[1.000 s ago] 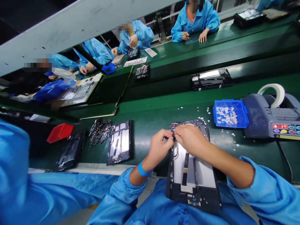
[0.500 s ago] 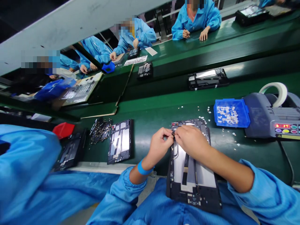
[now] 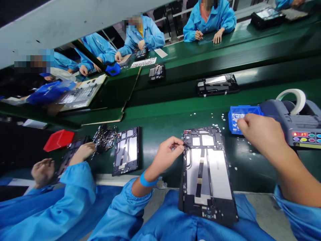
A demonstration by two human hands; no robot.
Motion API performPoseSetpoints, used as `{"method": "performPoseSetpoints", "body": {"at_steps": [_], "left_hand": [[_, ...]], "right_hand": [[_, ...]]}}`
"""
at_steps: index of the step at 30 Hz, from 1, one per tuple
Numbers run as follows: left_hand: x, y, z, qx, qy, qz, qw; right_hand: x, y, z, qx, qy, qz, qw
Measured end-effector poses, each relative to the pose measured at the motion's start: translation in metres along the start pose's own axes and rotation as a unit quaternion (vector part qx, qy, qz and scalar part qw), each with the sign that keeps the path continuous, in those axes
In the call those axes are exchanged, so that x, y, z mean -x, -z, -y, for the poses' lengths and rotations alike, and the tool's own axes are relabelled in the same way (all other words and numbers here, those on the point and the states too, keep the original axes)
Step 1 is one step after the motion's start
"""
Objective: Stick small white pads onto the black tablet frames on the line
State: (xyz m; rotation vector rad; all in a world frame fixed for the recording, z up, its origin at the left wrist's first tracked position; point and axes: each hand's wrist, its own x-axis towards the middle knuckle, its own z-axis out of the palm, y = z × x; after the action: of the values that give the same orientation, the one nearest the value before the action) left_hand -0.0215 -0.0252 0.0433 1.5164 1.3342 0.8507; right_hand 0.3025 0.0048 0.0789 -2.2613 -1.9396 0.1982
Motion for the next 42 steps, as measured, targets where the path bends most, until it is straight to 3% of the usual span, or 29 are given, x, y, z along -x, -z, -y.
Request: {"method": "performPoseSetpoints", "body": {"at_steps": [2, 5, 9, 12, 16, 24, 32, 35, 38, 42], "left_hand": [[-0.003, 0.011, -0.002, -0.034, -0.023, 0.004, 0.999], [-0.01, 0.025, 0.0, -0.121, -0.079, -0.024, 0.989], [-0.016, 0.033, 0.007, -0.232, -0.154, 0.004, 0.96], [-0.015, 0.032, 0.011, -0.28, -0.195, 0.048, 0.939], [-0.014, 0.026, 0.014, -0.327, -0.22, 0.079, 0.916], [-0.013, 0.019, 0.021, -0.428, -0.25, 0.083, 0.865], [-0.015, 0.021, 0.007, -0.534, -0.287, 0.11, 0.788], [-0.019, 0.026, 0.002, -0.52, -0.278, 0.132, 0.797], [-0.022, 0.03, 0.0, -0.498, -0.26, 0.16, 0.812], [-0.021, 0.029, 0.001, -0.516, -0.248, 0.18, 0.8]], "right_hand": [[0.008, 0.003, 0.005, -0.066, 0.051, 0.014, 0.996], [0.018, -0.003, 0.049, -0.174, 0.144, 0.078, 0.971], [0.008, -0.019, 0.108, -0.154, 0.164, 0.152, 0.962], [-0.005, -0.028, 0.122, -0.12, 0.158, 0.18, 0.963], [-0.009, -0.034, 0.124, -0.1, 0.153, 0.187, 0.965], [-0.008, -0.036, 0.13, -0.064, 0.147, 0.183, 0.97], [-0.002, -0.04, 0.119, -0.083, 0.19, 0.16, 0.965], [0.007, -0.051, 0.105, -0.127, 0.226, 0.112, 0.959], [0.019, -0.066, 0.089, -0.175, 0.295, 0.024, 0.939], [0.029, -0.081, 0.077, -0.15, 0.372, -0.052, 0.915]]}}
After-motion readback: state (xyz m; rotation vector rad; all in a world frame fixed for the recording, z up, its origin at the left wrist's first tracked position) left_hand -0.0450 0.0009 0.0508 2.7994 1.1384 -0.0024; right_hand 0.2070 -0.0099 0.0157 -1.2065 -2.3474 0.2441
